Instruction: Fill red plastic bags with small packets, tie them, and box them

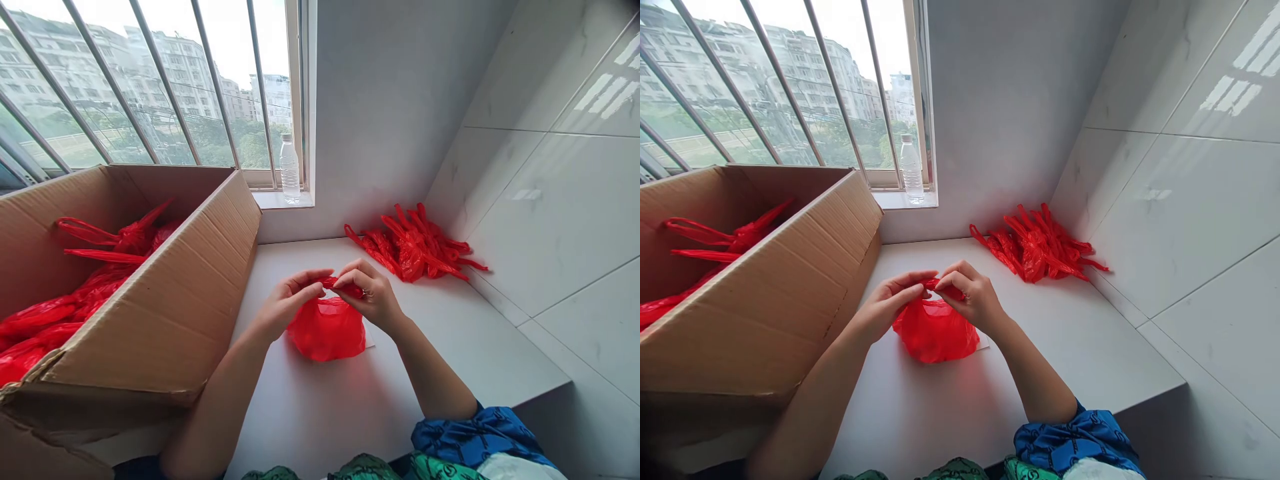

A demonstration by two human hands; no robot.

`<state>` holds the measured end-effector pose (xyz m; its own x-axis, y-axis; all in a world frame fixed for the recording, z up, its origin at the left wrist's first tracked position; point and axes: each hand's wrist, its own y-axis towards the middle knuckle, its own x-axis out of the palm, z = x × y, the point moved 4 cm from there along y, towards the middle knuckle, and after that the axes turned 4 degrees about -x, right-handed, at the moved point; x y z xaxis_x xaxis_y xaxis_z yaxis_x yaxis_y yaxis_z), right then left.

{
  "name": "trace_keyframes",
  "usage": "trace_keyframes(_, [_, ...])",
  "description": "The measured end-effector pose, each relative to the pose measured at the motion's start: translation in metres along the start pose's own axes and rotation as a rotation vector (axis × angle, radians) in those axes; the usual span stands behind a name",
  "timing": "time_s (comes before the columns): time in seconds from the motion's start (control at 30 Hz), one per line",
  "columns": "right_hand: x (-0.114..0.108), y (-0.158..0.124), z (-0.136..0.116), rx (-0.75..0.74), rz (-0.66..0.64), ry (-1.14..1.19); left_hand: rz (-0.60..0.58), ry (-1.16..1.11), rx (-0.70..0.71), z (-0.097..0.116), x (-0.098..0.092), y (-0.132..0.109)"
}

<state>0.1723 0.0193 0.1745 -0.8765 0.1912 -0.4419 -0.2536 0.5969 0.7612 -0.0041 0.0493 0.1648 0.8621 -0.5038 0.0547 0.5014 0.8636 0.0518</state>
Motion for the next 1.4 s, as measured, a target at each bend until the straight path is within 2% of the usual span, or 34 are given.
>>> trace_keyframes(0.17, [-0.005, -0.015, -0.003, -0.053, 0.023, -0.074, 0.091, -0.163, -0.028, -0.008, -0.006, 0.002])
trace_keyframes(0.27, [-0.019, -0.029, 0.001, -0.065, 0.084, -0.047, 0.268, -0.236, 0.044, -0.011, -0.023, 0.004])
trace_keyframes(0.37, [-0.037, -0.043, 0.009, 0.007, 0.18, -0.071, 0.408, -0.303, 0.1, -0.015, -0.043, 0.006])
trace_keyframes(0.43, [-0.04, -0.048, 0.012, 0.057, 0.182, -0.124, 0.389, -0.319, 0.058, -0.02, -0.045, 0.007])
trace_keyframes(0.53, [-0.026, -0.045, 0.009, 0.075, 0.111, -0.227, 0.32, -0.334, -0.017, -0.026, -0.034, 0.008])
trace_keyframes(0.63, [-0.008, -0.037, -0.001, 0.0, 0.119, -0.409, 0.282, -0.347, -0.051, -0.028, -0.021, 0.006])
trace_keyframes(0.73, [-0.001, -0.031, -0.01, -0.131, 0.133, -0.588, 0.25, -0.306, -0.063, -0.026, -0.015, 0.002])
trace_keyframes(0.8, [-0.003, -0.031, -0.013, -0.192, 0.114, -0.664, 0.266, -0.243, -0.041, -0.025, -0.018, 0.0])
trace_keyframes(0.9, [-0.017, -0.038, -0.01, -0.185, 0.083, -0.681, 0.39, -0.144, 0.082, -0.025, -0.035, 0.0])
trace_keyframes(1.0, [-0.034, -0.057, 0.002, -0.06, 0.0, -0.573, 0.546, -0.124, 0.196, -0.033, -0.061, 0.004])
trace_keyframes(1.13, [-0.047, -0.09, 0.025, 0.258, -0.116, -0.302, 0.689, -0.171, 0.251, -0.058, -0.087, 0.012])
trace_keyframes(1.27, [-0.048, -0.118, 0.05, 0.577, -0.175, 0.007, 0.753, -0.193, 0.231, -0.085, -0.087, 0.007])
trace_keyframes(1.33, [-0.047, -0.129, 0.062, 0.682, -0.192, 0.149, 0.728, -0.158, 0.177, -0.096, -0.083, -0.004])
trace_keyframes(1.4, [-0.049, -0.137, 0.073, 0.749, -0.176, 0.143, 0.679, -0.052, 0.065, -0.105, -0.08, -0.019])
